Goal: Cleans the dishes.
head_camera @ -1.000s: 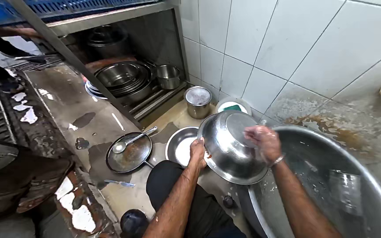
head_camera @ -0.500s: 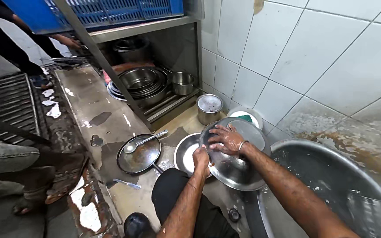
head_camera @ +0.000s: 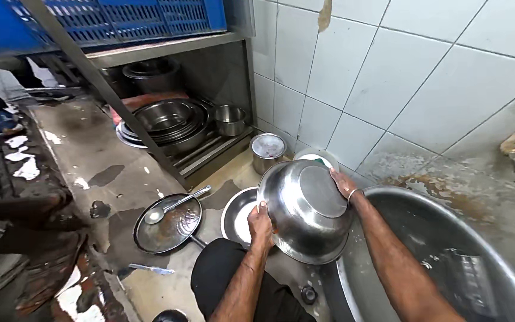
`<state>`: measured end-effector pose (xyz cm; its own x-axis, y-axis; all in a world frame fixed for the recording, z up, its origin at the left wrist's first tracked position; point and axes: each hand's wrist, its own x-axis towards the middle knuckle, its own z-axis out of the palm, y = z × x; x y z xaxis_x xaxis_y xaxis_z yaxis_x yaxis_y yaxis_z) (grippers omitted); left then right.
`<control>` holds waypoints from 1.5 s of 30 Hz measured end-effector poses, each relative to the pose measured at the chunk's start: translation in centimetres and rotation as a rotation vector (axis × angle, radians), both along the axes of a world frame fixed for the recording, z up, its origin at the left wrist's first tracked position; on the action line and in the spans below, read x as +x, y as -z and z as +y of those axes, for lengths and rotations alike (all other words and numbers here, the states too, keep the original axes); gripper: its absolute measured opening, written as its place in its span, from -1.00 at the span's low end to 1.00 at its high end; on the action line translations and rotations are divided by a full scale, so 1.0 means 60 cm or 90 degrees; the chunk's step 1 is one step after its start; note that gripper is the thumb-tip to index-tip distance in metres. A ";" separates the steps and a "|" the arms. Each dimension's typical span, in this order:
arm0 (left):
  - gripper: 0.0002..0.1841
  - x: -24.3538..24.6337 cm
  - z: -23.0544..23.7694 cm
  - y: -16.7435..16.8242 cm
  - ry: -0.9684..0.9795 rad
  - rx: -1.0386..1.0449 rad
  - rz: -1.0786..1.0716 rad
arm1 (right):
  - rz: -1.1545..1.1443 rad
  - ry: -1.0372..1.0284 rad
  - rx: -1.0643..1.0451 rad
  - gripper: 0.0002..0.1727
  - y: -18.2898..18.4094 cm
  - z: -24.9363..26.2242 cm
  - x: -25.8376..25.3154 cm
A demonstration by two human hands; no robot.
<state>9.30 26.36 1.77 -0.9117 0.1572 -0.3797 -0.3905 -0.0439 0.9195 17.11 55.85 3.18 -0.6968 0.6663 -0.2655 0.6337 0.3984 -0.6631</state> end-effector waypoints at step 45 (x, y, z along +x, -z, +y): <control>-0.78 0.233 0.014 0.009 0.702 -0.059 1.092 | 0.678 0.333 -0.434 -0.58 0.148 -0.267 0.454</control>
